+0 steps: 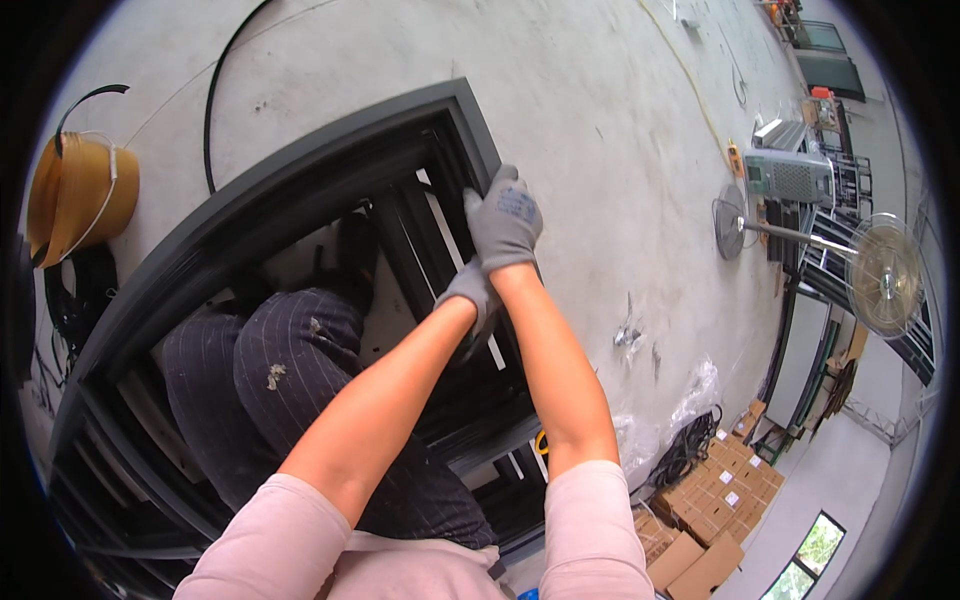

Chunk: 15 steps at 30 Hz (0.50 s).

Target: Fitting and trimming rubber gaskets into a metal frame structure.

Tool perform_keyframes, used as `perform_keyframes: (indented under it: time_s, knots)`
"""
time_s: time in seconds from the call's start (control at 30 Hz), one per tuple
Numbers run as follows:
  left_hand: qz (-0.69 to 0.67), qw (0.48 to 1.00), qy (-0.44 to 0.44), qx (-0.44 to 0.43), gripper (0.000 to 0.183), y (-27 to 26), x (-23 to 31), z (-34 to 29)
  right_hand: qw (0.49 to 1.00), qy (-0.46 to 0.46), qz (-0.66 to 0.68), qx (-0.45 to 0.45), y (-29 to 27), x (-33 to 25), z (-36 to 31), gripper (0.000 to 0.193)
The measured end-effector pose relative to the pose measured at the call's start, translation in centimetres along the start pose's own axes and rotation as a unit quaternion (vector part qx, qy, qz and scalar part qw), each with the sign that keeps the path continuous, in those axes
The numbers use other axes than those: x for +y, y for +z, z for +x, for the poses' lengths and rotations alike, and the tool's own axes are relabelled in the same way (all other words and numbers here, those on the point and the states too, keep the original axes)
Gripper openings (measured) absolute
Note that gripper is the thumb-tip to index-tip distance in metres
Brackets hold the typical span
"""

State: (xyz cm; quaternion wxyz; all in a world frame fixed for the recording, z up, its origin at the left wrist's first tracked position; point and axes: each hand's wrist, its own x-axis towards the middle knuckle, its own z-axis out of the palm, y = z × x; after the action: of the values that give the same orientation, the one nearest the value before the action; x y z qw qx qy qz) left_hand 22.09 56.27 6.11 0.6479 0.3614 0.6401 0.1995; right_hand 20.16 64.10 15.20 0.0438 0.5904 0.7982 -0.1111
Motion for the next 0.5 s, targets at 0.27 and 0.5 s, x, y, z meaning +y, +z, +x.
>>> perform_keyframes:
  time_s: [0.27, 0.5]
  knots:
    - [0.059, 0.982, 0.176, -0.016, 0.06, 4.0, -3.9, 4.0, 0.999, -0.006, -0.051, 0.006, 0.4, -1.3, 0.2, 0.046]
    - [-0.037, 0.997, 0.052, -0.052, 0.038, 3.1, -1.1, -1.3, 0.999, -0.007, -0.033, 0.005, 0.2, -2.4, 2.0, 0.05]
